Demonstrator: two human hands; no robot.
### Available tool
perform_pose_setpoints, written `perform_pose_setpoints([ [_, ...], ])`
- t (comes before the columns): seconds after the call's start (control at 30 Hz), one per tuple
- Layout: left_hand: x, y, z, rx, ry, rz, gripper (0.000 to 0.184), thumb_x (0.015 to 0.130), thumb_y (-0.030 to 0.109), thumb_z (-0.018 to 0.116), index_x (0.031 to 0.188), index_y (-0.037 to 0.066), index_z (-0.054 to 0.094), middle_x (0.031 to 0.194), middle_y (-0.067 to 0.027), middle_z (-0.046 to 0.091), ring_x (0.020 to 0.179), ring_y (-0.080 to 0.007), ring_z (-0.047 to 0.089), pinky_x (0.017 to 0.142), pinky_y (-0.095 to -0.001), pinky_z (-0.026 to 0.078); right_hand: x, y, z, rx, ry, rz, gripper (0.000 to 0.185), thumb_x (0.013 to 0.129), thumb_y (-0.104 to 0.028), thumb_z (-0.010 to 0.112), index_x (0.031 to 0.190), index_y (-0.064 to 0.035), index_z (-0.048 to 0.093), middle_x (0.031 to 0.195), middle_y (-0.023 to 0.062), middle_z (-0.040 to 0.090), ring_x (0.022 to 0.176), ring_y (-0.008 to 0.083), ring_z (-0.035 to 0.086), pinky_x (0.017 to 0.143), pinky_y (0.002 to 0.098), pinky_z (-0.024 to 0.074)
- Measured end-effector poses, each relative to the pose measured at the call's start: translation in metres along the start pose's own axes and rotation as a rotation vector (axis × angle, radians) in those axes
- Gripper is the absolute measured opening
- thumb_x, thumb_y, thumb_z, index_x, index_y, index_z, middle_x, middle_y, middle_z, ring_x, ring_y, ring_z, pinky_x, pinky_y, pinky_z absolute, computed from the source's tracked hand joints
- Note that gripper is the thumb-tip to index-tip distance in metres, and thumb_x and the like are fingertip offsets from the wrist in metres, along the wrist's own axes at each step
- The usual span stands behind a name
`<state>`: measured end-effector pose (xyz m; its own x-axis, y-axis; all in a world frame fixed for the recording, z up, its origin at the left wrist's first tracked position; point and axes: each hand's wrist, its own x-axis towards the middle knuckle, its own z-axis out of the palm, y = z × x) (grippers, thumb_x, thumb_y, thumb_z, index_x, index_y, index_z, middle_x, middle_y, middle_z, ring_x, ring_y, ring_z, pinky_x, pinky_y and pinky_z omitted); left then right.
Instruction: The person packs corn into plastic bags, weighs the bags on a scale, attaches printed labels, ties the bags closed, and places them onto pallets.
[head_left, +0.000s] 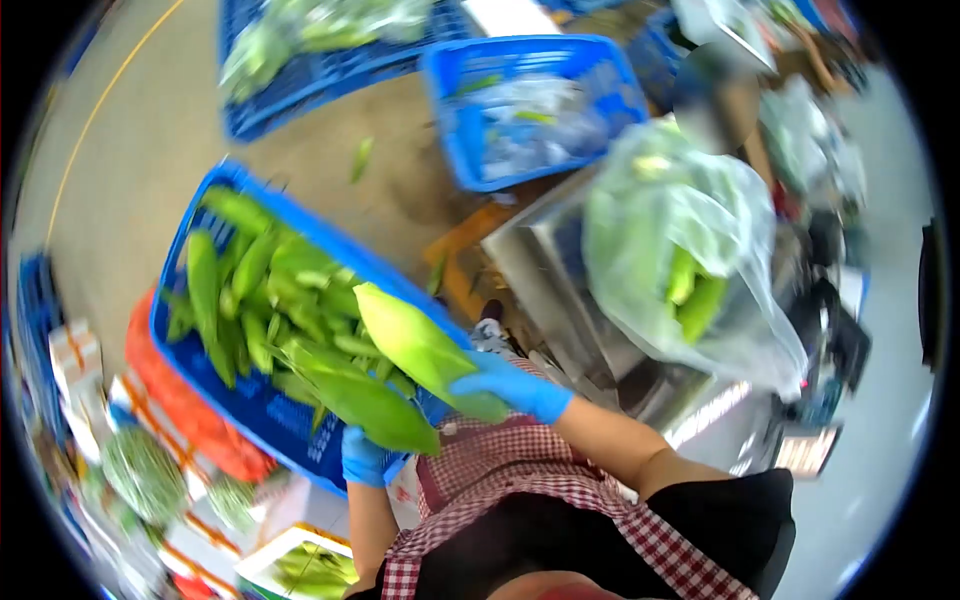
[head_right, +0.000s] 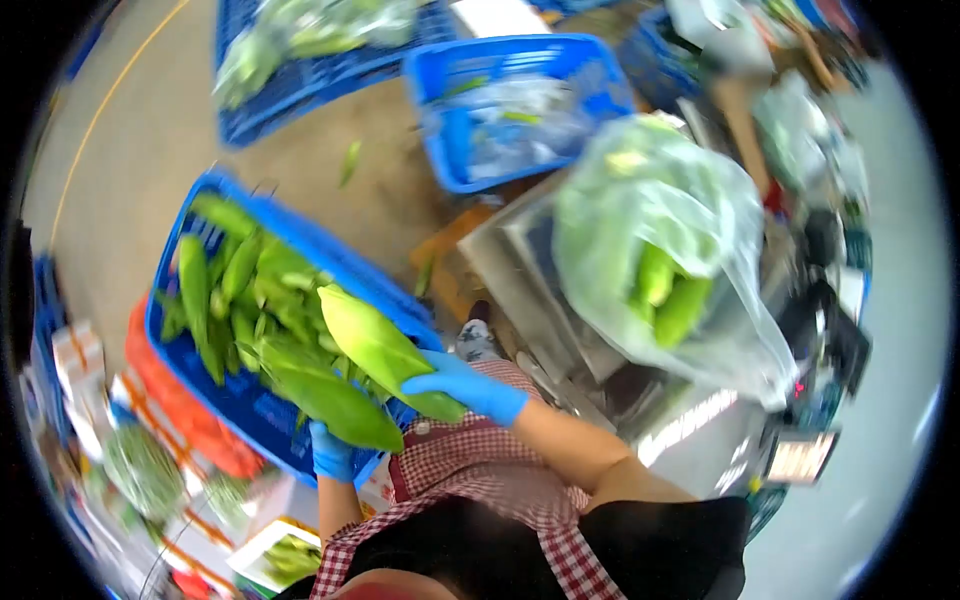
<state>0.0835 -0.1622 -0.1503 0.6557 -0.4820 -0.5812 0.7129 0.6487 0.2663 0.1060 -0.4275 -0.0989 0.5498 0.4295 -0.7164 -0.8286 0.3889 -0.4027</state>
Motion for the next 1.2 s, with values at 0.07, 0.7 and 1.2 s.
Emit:
perform_pose_setpoints([
  [0.07, 0.012, -0.011, 0.044, 0.022, -0.193, -0.252, 0.077, 0.068, 0.032, 0.066, 0.134, 0.006, 0.034, 0.127, -0.0140, 0.046, 0.114, -0.0311, 0.047, 0.099, -0.0431, 0.036, -0.087, -0.023, -0.018, 0.136, -0.002, -0.182, 0.067, 0.071, -0.014, 0.067, 0.130, -0.0010, 0.038, 0.123, 0.0102, 0.049, 0.113, 0.0191, 0.046, 0.095, 0.0314, 0.0365],
  [0.7, 0.169, -0.240, 0.409, 0.760, -0.287, -1.090, 0.048, 0.086, 0.039, 0.050, 0.117, 0.003, 0.052, 0.107, -0.0138, 0.061, 0.090, -0.0257, 0.061, 0.077, -0.0368, 0.051, -0.310, -0.051, -0.184, 1.201, 0.635, -0.967, 0.042, 0.080, -0.030, 0.063, 0.115, -0.0118, 0.050, 0.102, 0.0060, 0.057, 0.093, 0.0183, 0.055, 0.075, 0.0352, 0.0475],
  [1.2, 0.234, -0.342, 0.417, 1.348, -0.593, -0.267, 0.059, 0.075, 0.024, 0.066, 0.125, 0.003, 0.043, 0.113, -0.0130, 0.056, 0.101, -0.0236, 0.055, 0.088, -0.0337, 0.043, -0.361, -0.014, -0.218, -0.760, 2.036, -0.384, 0.075, 0.069, -0.023, 0.064, 0.134, -0.0049, 0.031, 0.131, 0.0195, 0.036, 0.124, 0.0334, 0.030, 0.104, 0.0498, 0.0162],
])
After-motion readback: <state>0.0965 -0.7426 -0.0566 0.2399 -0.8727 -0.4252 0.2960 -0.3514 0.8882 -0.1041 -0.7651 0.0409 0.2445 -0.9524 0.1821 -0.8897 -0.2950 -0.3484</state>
